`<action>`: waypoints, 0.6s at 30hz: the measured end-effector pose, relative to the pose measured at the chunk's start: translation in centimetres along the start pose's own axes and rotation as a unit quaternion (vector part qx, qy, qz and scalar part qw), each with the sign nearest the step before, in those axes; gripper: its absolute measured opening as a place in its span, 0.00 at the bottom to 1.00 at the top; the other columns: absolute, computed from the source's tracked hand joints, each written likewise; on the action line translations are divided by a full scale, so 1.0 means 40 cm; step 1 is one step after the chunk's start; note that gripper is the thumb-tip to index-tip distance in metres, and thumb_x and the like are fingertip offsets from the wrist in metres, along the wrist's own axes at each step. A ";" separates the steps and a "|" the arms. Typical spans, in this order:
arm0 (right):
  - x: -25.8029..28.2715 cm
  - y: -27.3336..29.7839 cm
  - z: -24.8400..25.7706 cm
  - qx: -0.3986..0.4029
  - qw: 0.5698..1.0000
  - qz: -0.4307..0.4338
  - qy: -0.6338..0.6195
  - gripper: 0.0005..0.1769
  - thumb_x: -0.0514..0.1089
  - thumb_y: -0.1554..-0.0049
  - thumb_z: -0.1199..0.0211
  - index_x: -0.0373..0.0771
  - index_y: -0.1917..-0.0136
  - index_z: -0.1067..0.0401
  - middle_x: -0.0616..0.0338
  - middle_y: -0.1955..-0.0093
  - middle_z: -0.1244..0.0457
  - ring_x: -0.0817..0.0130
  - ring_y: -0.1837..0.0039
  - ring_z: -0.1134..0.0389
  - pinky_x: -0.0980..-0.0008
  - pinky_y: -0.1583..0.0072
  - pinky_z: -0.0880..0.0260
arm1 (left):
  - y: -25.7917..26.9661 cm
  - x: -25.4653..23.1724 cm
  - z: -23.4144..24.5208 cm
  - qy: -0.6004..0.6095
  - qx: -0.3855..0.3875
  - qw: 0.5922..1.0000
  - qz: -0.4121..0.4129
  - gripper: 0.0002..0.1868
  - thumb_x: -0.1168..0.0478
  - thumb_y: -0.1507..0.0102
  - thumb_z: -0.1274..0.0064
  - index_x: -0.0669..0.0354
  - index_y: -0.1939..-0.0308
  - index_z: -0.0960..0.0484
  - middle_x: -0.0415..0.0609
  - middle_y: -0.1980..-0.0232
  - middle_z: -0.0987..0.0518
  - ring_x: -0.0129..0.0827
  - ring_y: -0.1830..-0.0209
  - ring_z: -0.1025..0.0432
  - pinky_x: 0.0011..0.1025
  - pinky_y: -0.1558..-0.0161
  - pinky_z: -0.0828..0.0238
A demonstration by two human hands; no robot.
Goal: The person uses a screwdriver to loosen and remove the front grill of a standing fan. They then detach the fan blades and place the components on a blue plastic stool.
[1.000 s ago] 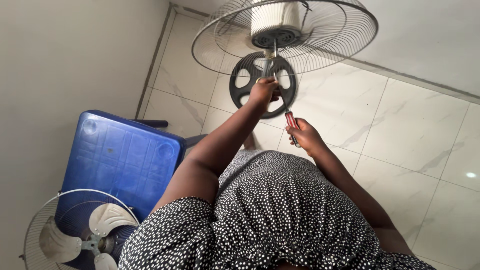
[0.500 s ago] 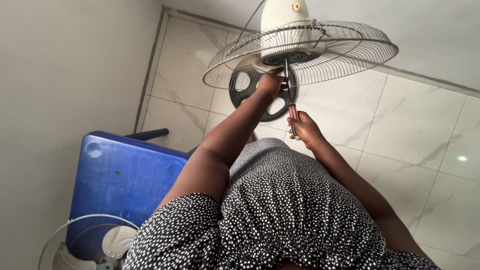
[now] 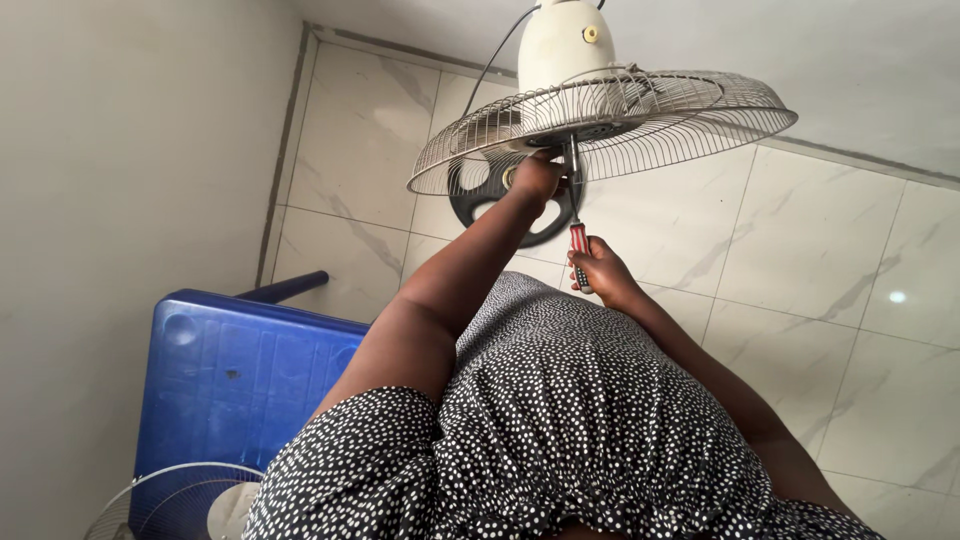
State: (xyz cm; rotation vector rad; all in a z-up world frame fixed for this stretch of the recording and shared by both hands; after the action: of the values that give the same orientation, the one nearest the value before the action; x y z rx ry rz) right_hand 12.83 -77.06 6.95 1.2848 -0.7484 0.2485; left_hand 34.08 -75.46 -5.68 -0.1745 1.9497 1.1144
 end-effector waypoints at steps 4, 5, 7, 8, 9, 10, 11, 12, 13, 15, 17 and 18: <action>-0.003 0.002 -0.003 0.015 0.999 0.041 -0.025 0.14 0.49 0.37 0.43 0.36 0.46 0.36 0.61 0.57 0.37 0.74 0.59 0.34 0.68 0.58 0.26 | 0.008 0.007 0.001 0.041 -0.001 0.999 0.034 0.20 0.69 0.34 0.47 0.61 0.37 0.24 0.52 0.60 0.17 0.35 0.71 0.22 0.31 0.70 0.25; -0.001 0.004 -0.002 0.015 0.999 0.041 -0.016 0.14 0.49 0.36 0.43 0.36 0.46 0.37 0.60 0.57 0.37 0.74 0.59 0.34 0.68 0.58 0.26 | 0.009 0.008 0.002 0.046 0.005 0.998 0.034 0.20 0.69 0.34 0.47 0.60 0.37 0.24 0.51 0.60 0.16 0.35 0.71 0.22 0.31 0.70 0.25; 0.007 0.008 0.002 0.013 0.999 0.039 -0.001 0.14 0.49 0.36 0.44 0.36 0.46 0.37 0.60 0.57 0.37 0.74 0.59 0.34 0.69 0.58 0.26 | 0.005 0.008 0.000 0.053 0.013 0.998 0.029 0.20 0.69 0.34 0.48 0.59 0.38 0.23 0.50 0.60 0.16 0.34 0.71 0.22 0.30 0.70 0.26; 0.012 0.009 0.001 0.010 0.999 0.036 0.005 0.14 0.49 0.36 0.44 0.36 0.46 0.37 0.60 0.57 0.38 0.75 0.59 0.34 0.69 0.57 0.26 | 0.001 0.007 0.000 0.056 0.015 0.998 0.023 0.20 0.70 0.34 0.50 0.59 0.38 0.23 0.50 0.60 0.17 0.33 0.72 0.23 0.30 0.71 0.26; 0.020 0.007 0.001 0.008 0.999 0.033 0.011 0.14 0.49 0.36 0.44 0.36 0.45 0.36 0.61 0.57 0.38 0.75 0.59 0.34 0.69 0.57 0.26 | -0.006 0.003 0.002 0.059 0.016 0.998 0.018 0.21 0.71 0.35 0.52 0.59 0.38 0.22 0.50 0.60 0.17 0.33 0.72 0.23 0.30 0.71 0.27; 0.025 0.006 0.001 0.005 1.000 0.028 0.009 0.14 0.49 0.36 0.44 0.37 0.45 0.36 0.60 0.58 0.38 0.75 0.59 0.35 0.69 0.58 0.27 | -0.012 0.000 0.003 0.060 0.016 0.998 0.017 0.21 0.72 0.35 0.52 0.60 0.38 0.22 0.50 0.60 0.17 0.34 0.73 0.23 0.30 0.71 0.27; 0.025 0.010 -0.001 0.002 1.000 0.023 0.007 0.13 0.49 0.36 0.45 0.37 0.45 0.36 0.60 0.58 0.38 0.75 0.60 0.35 0.69 0.58 0.27 | -0.010 0.004 0.001 0.061 0.017 0.998 0.016 0.21 0.72 0.35 0.52 0.60 0.38 0.22 0.50 0.61 0.17 0.34 0.73 0.23 0.30 0.71 0.27; 0.023 0.013 -0.002 -0.001 1.000 0.017 0.005 0.13 0.49 0.36 0.45 0.37 0.45 0.36 0.60 0.58 0.38 0.75 0.60 0.35 0.69 0.58 0.28 | -0.009 0.009 -0.001 0.062 0.017 0.998 0.016 0.21 0.72 0.35 0.52 0.60 0.38 0.22 0.50 0.61 0.17 0.35 0.73 0.23 0.31 0.71 0.27; 0.022 0.013 -0.004 0.003 1.000 0.022 -0.002 0.13 0.49 0.36 0.45 0.37 0.46 0.36 0.60 0.58 0.38 0.75 0.60 0.35 0.69 0.58 0.28 | -0.010 0.009 -0.001 0.060 0.017 0.998 0.015 0.21 0.72 0.35 0.52 0.61 0.38 0.22 0.51 0.61 0.17 0.35 0.73 0.23 0.31 0.71 0.27; 0.016 0.008 -0.008 0.011 0.999 0.029 -0.017 0.13 0.48 0.36 0.45 0.36 0.46 0.37 0.60 0.58 0.37 0.74 0.60 0.35 0.68 0.58 0.28 | -0.011 0.011 0.003 0.056 0.015 0.998 0.017 0.21 0.72 0.35 0.51 0.61 0.38 0.22 0.51 0.61 0.17 0.34 0.72 0.24 0.31 0.71 0.27; 0.009 -0.004 -0.008 0.027 0.998 0.039 -0.027 0.13 0.48 0.36 0.45 0.36 0.46 0.37 0.60 0.58 0.38 0.74 0.59 0.34 0.68 0.57 0.27 | -0.013 0.011 0.006 0.052 0.014 0.998 0.025 0.21 0.72 0.35 0.50 0.62 0.37 0.22 0.51 0.60 0.17 0.34 0.73 0.24 0.30 0.69 0.25; 0.004 -0.009 -0.008 0.035 0.998 0.045 -0.033 0.13 0.47 0.36 0.45 0.36 0.46 0.38 0.60 0.57 0.38 0.74 0.59 0.34 0.67 0.57 0.26 | -0.013 0.011 0.008 0.050 0.013 0.998 0.029 0.21 0.72 0.35 0.49 0.62 0.37 0.21 0.51 0.60 0.17 0.34 0.73 0.24 0.30 0.69 0.25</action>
State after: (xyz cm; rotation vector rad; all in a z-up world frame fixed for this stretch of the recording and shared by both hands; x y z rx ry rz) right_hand 13.26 -76.90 6.72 1.3321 -0.8604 0.3083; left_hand 34.25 -75.41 -6.40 -0.1632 2.0695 1.1356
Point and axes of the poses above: each hand's wrist, its own y-axis away from the middle knuckle, its own z-axis out of the back of the hand, x = y × z, the point moved 1 cm from there along -y, towards the middle knuckle
